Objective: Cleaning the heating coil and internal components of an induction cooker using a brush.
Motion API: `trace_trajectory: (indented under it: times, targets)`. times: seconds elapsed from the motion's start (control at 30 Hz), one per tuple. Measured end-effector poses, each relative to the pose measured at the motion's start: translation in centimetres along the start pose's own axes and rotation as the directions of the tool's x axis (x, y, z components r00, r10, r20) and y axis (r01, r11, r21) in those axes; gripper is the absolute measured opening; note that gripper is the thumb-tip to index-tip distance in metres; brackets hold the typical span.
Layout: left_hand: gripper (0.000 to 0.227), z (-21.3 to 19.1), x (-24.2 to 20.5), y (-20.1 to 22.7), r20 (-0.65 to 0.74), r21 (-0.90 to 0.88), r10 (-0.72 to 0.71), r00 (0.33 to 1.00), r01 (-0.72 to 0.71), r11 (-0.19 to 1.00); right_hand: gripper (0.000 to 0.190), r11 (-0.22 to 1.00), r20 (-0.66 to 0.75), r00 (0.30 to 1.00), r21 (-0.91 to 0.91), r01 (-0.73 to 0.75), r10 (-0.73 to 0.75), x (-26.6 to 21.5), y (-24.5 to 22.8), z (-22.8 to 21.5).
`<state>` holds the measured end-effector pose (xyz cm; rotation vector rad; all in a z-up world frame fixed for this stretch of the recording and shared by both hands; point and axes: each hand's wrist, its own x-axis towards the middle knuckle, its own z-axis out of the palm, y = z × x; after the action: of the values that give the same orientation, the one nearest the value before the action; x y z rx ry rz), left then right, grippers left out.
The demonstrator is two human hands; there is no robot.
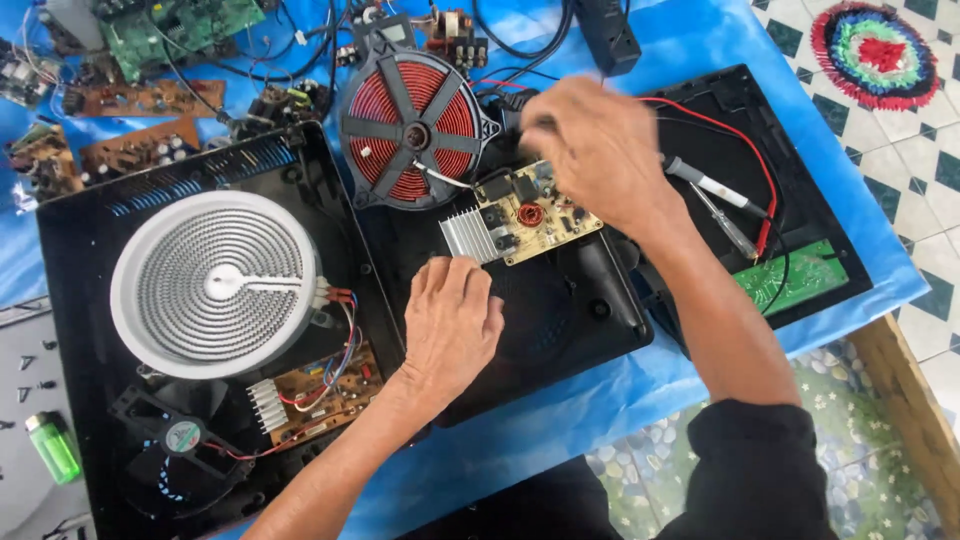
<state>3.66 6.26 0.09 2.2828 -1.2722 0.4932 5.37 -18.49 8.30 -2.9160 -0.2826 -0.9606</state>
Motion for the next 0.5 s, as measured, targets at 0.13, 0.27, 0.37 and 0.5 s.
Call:
trace_trajectory:
  times: [0.13,0.27,0.37,0.5]
  targets:
    - [0.029,1.4,0.0,-0.4,-0.027,-0.081,-0.043,0.999,0.04,0.996,0.008,0.903,-0.065,0.997,0.426,0.056,-0.031,0.4,-1.8,-1.3]
    - [0.051,2.0,-0.2,-0.7,0.035,-0.025,-0.094,0.995,0.095,0.995,0.008,0.979,-0.005,0.999,0.196,-0.051,0.053,-0.3,1.3,-0.1]
    - [0.064,3.3,-0.7,-1.7,0.07,0.029,-0.126,0.99,0.124,0.992,0.006,0.904,-0.034,0.99,0.413,-0.113,0.139,0.2,0.2,-1.8]
    - [0.071,4.4,-1.2,-2.4,0.097,0.068,-0.133,0.986,0.127,0.99,0.021,0.943,-0.036,0.996,-0.319,-0.09,0.082,-0.6,2.8,0.9]
